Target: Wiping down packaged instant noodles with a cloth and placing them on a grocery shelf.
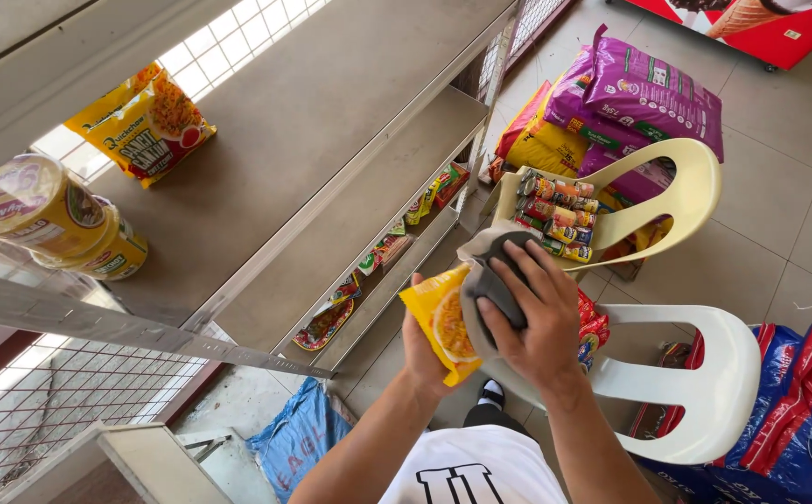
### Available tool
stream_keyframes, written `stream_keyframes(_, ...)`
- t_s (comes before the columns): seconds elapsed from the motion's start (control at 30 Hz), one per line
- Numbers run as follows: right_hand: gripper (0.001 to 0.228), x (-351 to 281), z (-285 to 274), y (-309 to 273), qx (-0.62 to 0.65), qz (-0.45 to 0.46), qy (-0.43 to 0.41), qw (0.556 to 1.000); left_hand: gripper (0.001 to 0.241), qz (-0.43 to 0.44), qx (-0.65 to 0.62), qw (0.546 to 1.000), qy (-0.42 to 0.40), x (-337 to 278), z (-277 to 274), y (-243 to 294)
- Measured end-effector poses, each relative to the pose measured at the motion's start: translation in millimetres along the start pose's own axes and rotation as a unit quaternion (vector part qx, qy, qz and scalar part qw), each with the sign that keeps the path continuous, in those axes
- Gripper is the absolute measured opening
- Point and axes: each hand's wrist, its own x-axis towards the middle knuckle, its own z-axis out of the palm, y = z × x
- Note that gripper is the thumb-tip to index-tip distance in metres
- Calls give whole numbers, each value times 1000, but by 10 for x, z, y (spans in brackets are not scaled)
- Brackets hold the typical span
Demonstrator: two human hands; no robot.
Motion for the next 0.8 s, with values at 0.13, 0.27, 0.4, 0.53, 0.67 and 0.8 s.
stream_keyframes(0.13, 58, 91, -18, -255, 26, -30, 22, 999, 72, 47, -3, 996, 73, 60, -602, -151)
stream_keyframes(0.27, 72, 81, -66, -288, 60, -142, -56, 986, 72, 83, -5, 992, 91, 160, -351, -4)
stream_keyframes(0.4, 71, 55, -135, 104, 46, -128, -54, 989, 80, 23, 16, 1000, 7, 222, 58, 57)
stream_keyframes(0.53, 62, 127, -151, 360, 76, 42, 8, 996, 81, -11, 9, 999, -40, 376, 35, -157)
stream_keyframes(0.67, 64, 250, -208, 135, 69, 37, 42, 996, 73, 60, 141, 987, -41, 603, -691, -336)
stream_keyframes(0.8, 70, 210, -277, 279, 37, -123, -22, 992, 72, 30, 123, 992, -2, 702, -331, -224)
